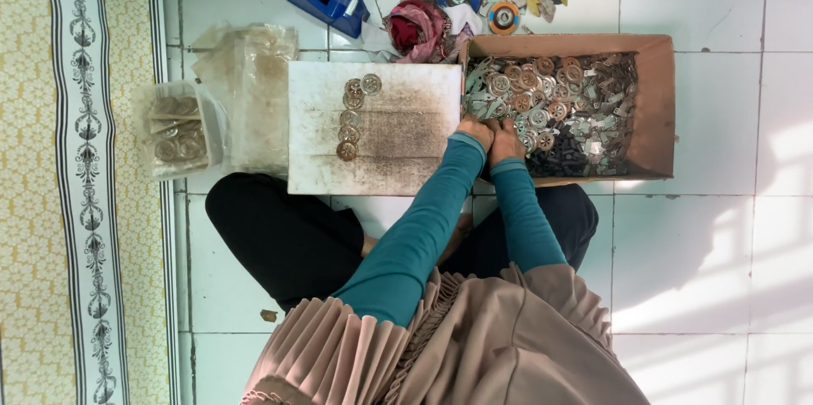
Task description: The person picks up circular metal charms from a box and places them into clear plastic bags while sitting on the floor.
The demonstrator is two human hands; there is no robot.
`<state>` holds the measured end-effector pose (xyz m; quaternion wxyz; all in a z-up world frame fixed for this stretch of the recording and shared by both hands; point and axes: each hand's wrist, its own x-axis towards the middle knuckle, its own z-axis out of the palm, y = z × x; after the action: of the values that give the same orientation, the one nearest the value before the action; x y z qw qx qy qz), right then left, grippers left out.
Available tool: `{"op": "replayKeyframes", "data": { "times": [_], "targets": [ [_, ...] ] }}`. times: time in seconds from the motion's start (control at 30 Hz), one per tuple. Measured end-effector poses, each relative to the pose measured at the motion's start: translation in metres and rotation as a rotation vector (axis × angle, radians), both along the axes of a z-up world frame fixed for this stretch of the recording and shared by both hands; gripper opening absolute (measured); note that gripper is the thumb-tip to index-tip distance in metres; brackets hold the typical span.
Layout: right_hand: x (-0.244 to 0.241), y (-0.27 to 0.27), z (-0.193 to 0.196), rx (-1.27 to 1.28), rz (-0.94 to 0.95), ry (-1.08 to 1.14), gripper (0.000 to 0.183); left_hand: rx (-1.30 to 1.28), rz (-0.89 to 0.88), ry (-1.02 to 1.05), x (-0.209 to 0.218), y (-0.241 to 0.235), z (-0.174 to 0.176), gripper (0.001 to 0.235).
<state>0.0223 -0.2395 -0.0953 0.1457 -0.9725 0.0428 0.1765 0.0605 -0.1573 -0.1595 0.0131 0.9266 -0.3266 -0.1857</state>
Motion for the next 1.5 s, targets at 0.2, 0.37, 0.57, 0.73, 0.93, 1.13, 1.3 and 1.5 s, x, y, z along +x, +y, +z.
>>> {"op": "replayKeyframes", "data": {
  "times": [0.2, 0.37, 0.57, 0.73, 0.93, 1.13, 1.3, 1.5],
  "targets": [
    [0.0, -0.019, -0.047, 0.1, -0.054, -0.006, 0.041, -0.028, 0.001, -0.066, 0.009, 0.0, 0.01, 0.024],
    [0.002, -0.06, -0.114, 0.12, -0.077, -0.283, 0.024, -0.14, 0.062, -0.079, 0.001, 0.018, 0.032, 0.022],
    [-0.007, -0.022, -0.003, 0.645, -0.32, -0.601, 0.018, -0.597, 0.431, 0.334, -0.004, 0.076, 0.155, 0.029],
    [0.004, 0.045, 0.043, 0.888, -0.328, -0.572, 0.017, -0.904, 0.692, 0.32, 0.003, 0.111, 0.09, 0.031],
    [0.03, 0.137, 0.014, 1.01, -0.258, -0.365, 0.029, -0.899, 0.947, 0.266, -0.01, 0.212, 0.089, 0.027],
    [0.04, 0.21, 0.021, 0.918, -0.125, -0.34, 0.028, -0.65, 0.886, -0.257, -0.053, 0.275, 0.129, 0.036],
    [0.043, 0.227, 0.019, 0.675, 0.007, -0.411, 0.025, -0.419, 0.811, -0.267, -0.058, 0.289, 0.11, 0.051],
    [0.051, 0.231, 0.019, 0.553, -0.012, -0.38, 0.022, -0.408, 0.783, -0.303, -0.048, 0.292, 0.09, 0.065]
  ]
}}
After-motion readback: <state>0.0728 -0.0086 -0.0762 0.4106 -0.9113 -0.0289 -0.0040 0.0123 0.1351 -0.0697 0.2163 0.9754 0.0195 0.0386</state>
